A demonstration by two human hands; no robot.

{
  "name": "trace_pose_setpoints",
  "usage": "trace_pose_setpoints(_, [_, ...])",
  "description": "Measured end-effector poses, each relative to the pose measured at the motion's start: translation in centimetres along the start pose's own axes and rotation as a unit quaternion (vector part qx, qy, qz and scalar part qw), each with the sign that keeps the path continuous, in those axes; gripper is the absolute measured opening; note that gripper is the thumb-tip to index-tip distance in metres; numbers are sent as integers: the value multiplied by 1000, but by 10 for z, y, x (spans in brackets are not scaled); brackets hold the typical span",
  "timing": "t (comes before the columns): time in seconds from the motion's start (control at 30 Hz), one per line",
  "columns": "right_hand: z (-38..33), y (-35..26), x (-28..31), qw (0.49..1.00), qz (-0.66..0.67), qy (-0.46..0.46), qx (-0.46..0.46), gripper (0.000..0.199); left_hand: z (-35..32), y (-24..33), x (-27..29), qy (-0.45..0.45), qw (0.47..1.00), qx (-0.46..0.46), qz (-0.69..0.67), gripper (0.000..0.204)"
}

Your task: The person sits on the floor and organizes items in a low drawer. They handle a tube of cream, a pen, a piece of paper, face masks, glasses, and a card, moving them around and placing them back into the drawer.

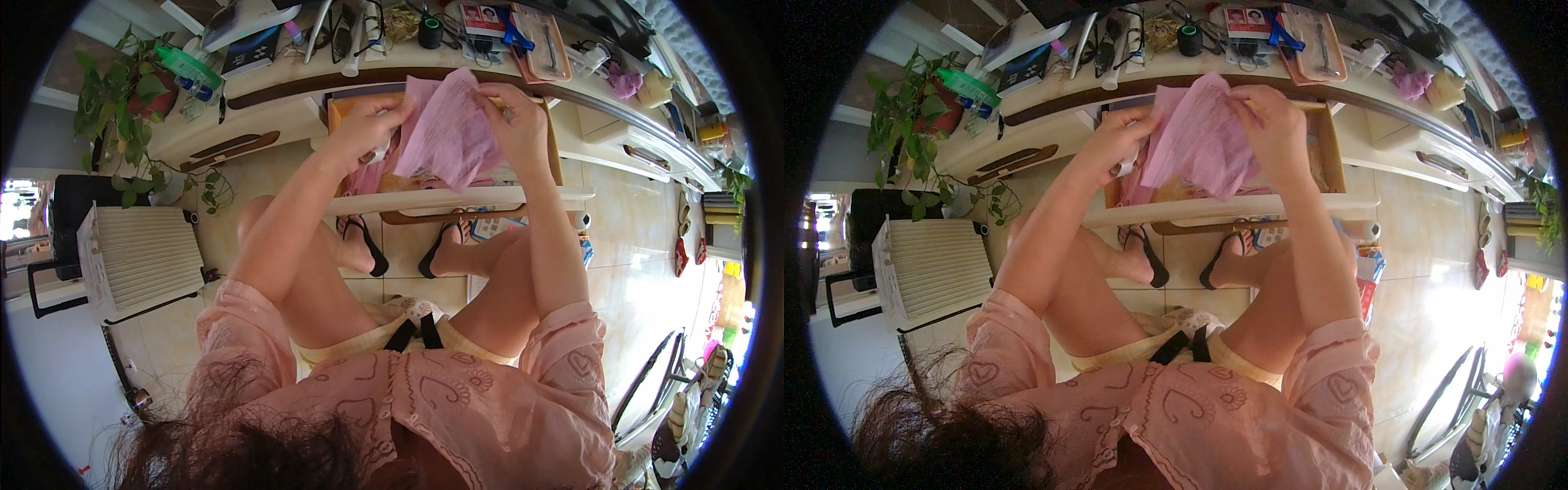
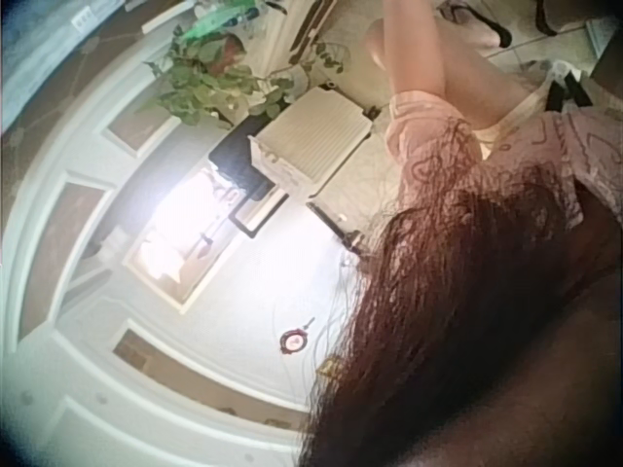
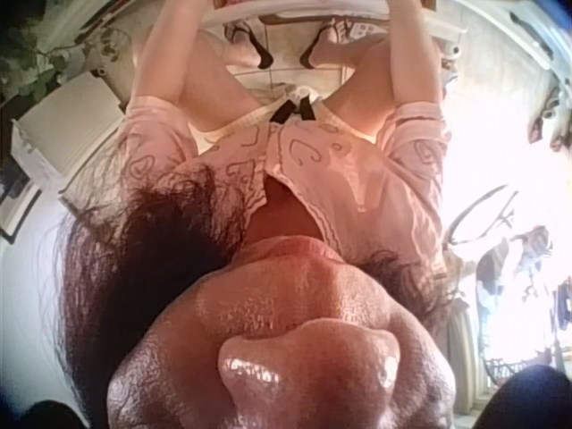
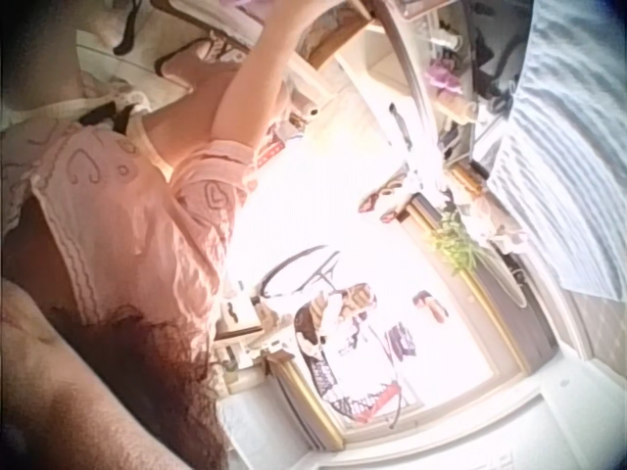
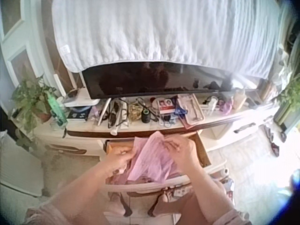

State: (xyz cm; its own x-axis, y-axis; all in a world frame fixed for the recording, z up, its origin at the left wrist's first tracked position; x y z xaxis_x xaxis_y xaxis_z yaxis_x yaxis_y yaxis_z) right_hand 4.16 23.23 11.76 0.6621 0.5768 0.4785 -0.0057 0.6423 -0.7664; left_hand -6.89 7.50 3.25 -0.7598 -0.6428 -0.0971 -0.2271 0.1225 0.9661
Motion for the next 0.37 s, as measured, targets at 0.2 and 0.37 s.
trace_pose_setpoints(0.2, [9,43,42,985,47,111,-122,13,4,-9,19,26,998,22,54,20])
trace_pose_setpoints(0.37, [10,62,66,977,71,145,-137,14,3,-26,10,-89,966,55,237,17])
Point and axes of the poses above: each hand's wrist, its own z-axis towards the middle knuckle, its own x-axis out of the back of the hand, y = z × x, the point moved 9 cm from there along z, towards the middle knuckle, and after that the axes turned 6 degrees about -x, right-handed, at the moved point
